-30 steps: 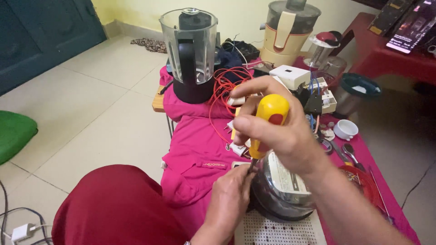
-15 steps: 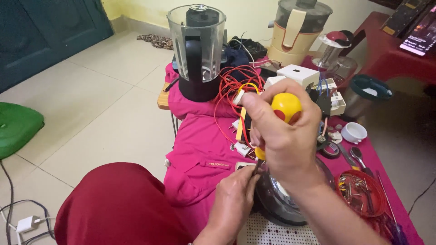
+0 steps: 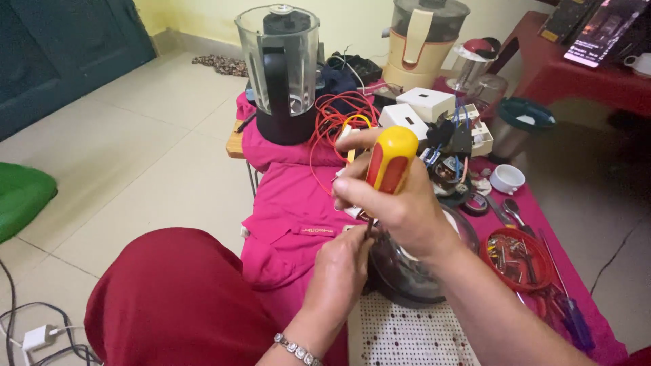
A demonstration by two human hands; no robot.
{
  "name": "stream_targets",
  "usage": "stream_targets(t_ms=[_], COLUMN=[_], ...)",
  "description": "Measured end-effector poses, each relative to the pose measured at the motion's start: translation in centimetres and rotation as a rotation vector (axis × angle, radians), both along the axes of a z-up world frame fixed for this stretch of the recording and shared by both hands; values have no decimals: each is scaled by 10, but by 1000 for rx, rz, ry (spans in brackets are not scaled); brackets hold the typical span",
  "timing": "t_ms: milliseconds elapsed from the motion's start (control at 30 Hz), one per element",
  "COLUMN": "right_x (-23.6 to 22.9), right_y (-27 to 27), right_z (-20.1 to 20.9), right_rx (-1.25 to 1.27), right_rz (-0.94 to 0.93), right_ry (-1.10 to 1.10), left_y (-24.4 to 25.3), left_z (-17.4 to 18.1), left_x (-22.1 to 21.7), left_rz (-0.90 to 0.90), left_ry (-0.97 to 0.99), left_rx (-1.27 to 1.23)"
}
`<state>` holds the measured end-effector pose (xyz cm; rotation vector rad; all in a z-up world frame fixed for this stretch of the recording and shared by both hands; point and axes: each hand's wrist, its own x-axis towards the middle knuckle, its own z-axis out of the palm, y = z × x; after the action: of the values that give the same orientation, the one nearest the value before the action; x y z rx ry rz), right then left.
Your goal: Securing screws on an electric meter and mounting it onto a base plate using a screwdriver.
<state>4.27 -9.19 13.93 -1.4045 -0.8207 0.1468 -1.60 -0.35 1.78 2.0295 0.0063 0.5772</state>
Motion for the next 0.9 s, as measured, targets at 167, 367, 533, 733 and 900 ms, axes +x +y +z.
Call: stream_targets(t_ms=[167, 367, 533, 733, 900], right_x=[8, -2, 5, 15, 27], right_y=[12, 39, 49, 35, -3], right_z=[-6, -15, -17, -4, 32], right_rx=[58, 77, 63, 46, 340], right_rz=[-81, -567, -704, -695, -603], right_ry=[77, -186, -257, -107, 175], left_y=[0, 0, 4, 3, -1], left_z=[-6, -7, -7, -15, -27], left_x=[5, 6, 6, 0, 0], left_rz=[8, 33, 34, -1, 44], left_ry=[23, 70, 39, 77, 42], left_rx=[32, -32, -16, -1, -13])
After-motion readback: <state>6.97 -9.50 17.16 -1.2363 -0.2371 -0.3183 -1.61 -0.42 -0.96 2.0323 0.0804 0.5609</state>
